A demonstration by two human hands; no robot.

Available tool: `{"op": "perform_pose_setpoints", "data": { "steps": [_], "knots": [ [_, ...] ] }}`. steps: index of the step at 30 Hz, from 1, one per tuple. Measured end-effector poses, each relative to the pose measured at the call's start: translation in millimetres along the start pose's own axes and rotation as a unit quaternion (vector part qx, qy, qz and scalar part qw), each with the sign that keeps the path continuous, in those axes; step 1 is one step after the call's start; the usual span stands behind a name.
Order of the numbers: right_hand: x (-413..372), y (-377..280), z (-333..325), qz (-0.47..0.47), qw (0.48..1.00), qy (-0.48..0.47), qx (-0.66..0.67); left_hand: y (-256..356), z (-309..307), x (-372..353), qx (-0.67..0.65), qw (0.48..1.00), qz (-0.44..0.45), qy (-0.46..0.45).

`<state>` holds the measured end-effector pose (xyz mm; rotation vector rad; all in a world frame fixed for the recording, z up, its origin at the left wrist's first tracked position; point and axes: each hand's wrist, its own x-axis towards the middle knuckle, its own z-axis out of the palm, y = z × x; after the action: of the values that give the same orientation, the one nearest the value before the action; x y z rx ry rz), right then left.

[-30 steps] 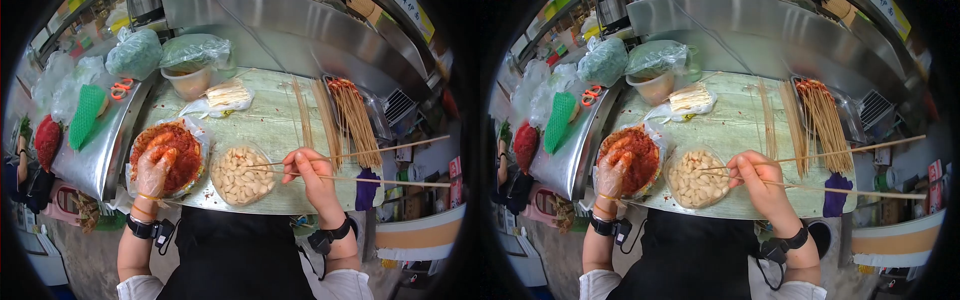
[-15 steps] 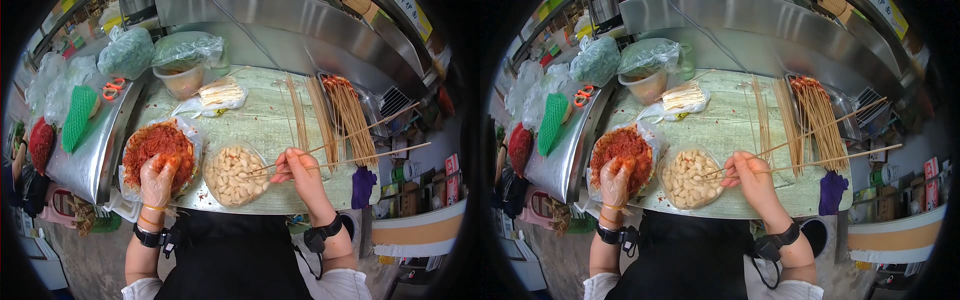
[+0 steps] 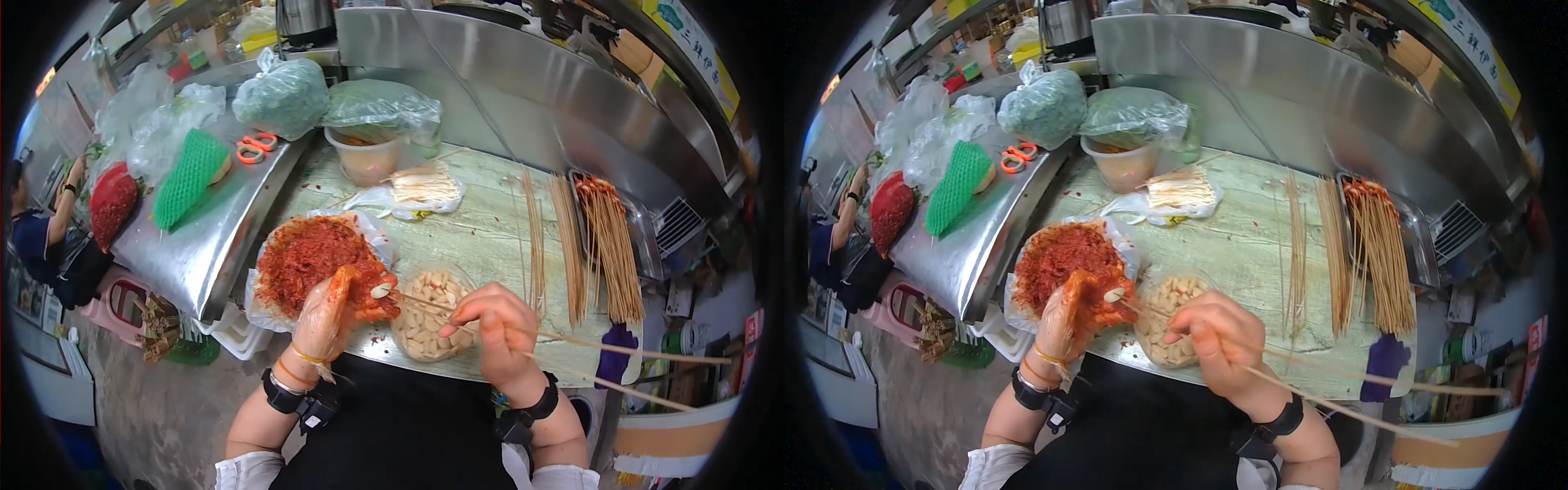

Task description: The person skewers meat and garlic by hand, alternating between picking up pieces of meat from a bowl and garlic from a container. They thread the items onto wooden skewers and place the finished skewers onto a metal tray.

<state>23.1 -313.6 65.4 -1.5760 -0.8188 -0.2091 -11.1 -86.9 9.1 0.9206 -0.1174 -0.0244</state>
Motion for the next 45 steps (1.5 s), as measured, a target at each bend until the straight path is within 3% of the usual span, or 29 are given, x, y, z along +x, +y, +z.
{"op": "perform_pose_setpoints", "data": {
  "steps": [4, 8, 13, 15, 17, 38, 45],
  "knots": [
    [3.5, 4.0, 10.0, -0.042, 0.996, -0.066, -0.052, 2.3, 2.8, -2.4, -0.015, 1.000, -0.001, 0.015],
    [7.0, 2.6, 12.6, -0.075, 0.985, -0.112, -0.105, -0.4, 2.4, -1.5, 0.052, 0.995, -0.036, 0.076],
    [2.6, -1.9, 7.5, -0.043, 0.995, -0.050, -0.074, -1.5, 0.7, 1.8, 0.015, 0.994, -0.023, 0.110],
    [-0.6, -1.6, 7.3, -0.026, 0.998, -0.017, -0.055, -3.0, 0.4, 3.8, -0.141, 0.986, 0.022, 0.085],
    [-5.4, 2.4, 10.1, 0.050, 0.999, 0.001, -0.005, -3.6, 1.1, 4.9, -0.154, 0.984, 0.030, 0.084],
    [-12.1, 17.2, 28.3, -0.116, 0.989, -0.008, -0.086, -14.6, 15.3, 7.4, -0.226, 0.967, 0.070, 0.091],
    [-12.6, 12.6, 25.7, -0.089, 0.993, -0.012, -0.079, -12.4, 15.8, 7.0, -0.213, 0.971, 0.056, 0.098]
  ]
}}
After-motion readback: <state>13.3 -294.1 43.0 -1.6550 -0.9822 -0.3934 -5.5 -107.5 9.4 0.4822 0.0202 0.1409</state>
